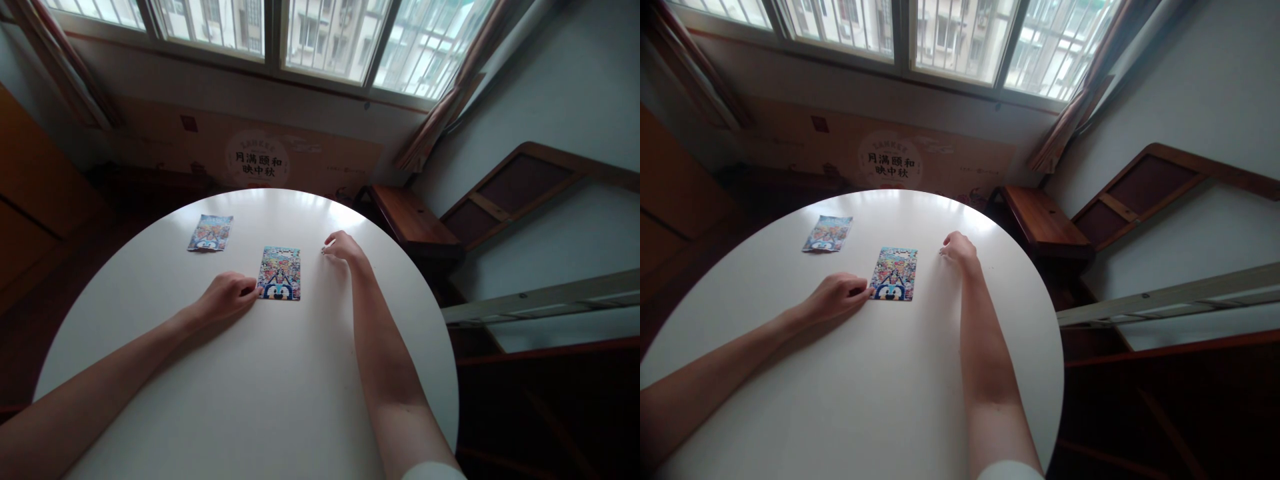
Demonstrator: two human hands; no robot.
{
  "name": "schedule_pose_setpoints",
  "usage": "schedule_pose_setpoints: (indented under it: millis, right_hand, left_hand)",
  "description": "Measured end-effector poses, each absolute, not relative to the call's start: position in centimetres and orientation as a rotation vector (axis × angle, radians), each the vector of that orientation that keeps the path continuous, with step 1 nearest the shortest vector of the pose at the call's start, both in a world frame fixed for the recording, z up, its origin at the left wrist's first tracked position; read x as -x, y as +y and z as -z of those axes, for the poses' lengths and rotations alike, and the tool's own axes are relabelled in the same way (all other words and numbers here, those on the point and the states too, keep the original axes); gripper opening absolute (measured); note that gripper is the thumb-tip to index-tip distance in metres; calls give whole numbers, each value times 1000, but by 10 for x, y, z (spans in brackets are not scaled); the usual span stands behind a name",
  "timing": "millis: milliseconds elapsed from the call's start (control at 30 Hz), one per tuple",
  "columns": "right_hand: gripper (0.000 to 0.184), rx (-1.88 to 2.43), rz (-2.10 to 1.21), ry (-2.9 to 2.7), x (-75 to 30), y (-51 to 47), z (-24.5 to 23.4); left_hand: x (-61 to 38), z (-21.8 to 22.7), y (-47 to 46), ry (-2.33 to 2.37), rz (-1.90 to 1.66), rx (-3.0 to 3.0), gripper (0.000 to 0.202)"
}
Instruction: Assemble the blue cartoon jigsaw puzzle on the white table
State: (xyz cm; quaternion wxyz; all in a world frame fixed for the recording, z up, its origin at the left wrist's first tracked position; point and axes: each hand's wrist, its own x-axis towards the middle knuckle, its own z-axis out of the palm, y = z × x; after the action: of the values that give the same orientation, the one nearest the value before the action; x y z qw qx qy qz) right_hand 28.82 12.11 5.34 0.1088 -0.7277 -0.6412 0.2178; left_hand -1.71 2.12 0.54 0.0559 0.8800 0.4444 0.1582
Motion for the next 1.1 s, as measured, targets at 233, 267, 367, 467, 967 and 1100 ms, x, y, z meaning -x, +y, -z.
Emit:
schedule_pose_setpoints:
  millis: [233,267,367,467,967,1100]
  right_hand:
    - [24,2163,-658,-1853,-283,120,-48]
    - [23,2129,-692,-1848,-283,121,-46]
    - [27,2006,-816,-1843,-285,124,-41]
    - [28,1980,-799,-1837,-288,125,-39]
    - [19,1935,-849,-1773,-280,126,-36]
    - [14,1748,-724,-1853,-268,125,-40]
  left_hand:
    - [18,-4,21,1349,-476,-2663,40]
    - [18,-4,21,1349,-476,-2659,40]
    - [17,-5,21,1345,-495,-2642,39]
    - [17,-5,21,1343,-517,-2630,38]
    - [19,-3,22,1328,-507,-2666,39]
    - [19,-2,22,1327,-505,-2669,39]
